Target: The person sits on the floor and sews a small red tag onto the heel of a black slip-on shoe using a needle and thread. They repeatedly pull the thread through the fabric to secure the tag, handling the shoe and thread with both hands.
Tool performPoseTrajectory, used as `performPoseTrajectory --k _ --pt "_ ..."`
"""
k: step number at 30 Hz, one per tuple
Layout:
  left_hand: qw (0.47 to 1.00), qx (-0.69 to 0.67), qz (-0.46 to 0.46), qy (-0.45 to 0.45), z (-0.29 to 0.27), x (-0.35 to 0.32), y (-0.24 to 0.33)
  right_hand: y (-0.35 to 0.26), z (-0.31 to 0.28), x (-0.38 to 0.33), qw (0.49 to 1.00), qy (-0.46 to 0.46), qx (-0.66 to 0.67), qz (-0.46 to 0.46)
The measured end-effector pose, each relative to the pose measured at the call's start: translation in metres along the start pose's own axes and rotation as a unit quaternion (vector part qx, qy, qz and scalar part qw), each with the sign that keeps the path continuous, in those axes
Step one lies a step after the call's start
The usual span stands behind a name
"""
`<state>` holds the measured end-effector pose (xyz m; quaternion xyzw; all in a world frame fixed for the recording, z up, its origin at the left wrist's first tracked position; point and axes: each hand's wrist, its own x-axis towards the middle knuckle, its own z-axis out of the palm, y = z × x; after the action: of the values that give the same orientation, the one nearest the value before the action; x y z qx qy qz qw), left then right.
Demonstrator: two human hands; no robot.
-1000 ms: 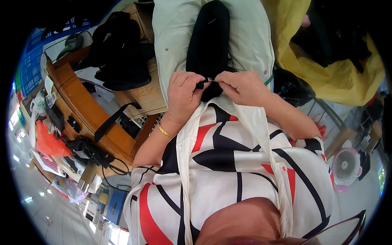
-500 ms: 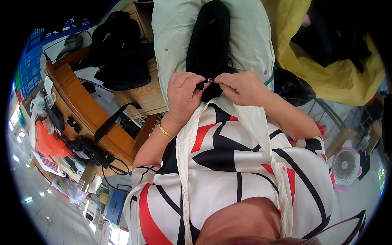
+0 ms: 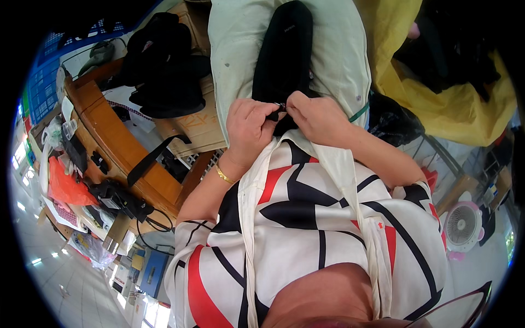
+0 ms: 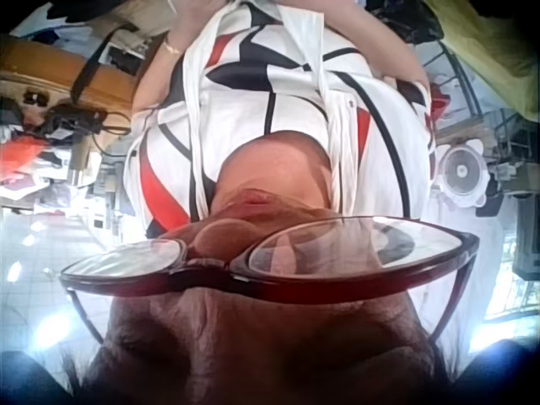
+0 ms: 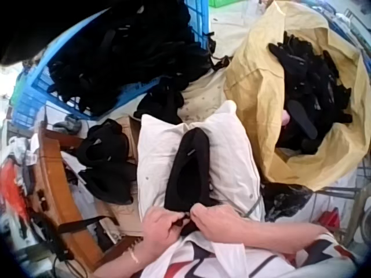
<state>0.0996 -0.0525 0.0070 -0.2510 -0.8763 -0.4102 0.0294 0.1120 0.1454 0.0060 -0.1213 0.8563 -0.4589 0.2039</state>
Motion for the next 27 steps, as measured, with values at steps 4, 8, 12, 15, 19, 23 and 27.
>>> performPoseTrajectory --k 4,8,12,15,19,23,27 --pt "1.0 0.013 -0.017 -0.02 -0.006 -0.003 0.003 0.001 0.0 -0.002 0.999 0.006 0.049 0.002" --pt "1.0 -0.024 -0.01 -0.017 -0.003 -0.008 -0.004 -0.005 -0.003 0.003 0.993 0.013 0.107 0.038" --pt "0.998 -0.058 -0.004 -0.011 0.002 -0.009 -0.006 -0.013 -0.006 0.012 0.988 0.025 0.147 0.035" --pt "0.999 -0.039 0.007 -0.026 -0.001 -0.009 -0.005 -0.009 -0.011 0.017 0.993 0.02 0.117 0.012" --pt "0.999 -0.013 0.037 -0.032 -0.002 -0.009 -0.008 -0.013 -0.028 0.02 0.997 0.032 0.053 -0.051" --pt "0.998 -0.009 0.05 -0.027 -0.003 -0.007 -0.008 -0.011 -0.021 0.023 0.997 0.032 0.005 -0.077" --pt "0.999 -0.011 0.041 -0.023 -0.004 -0.006 -0.007 -0.011 -0.018 0.025 0.995 0.039 0.0 -0.088"
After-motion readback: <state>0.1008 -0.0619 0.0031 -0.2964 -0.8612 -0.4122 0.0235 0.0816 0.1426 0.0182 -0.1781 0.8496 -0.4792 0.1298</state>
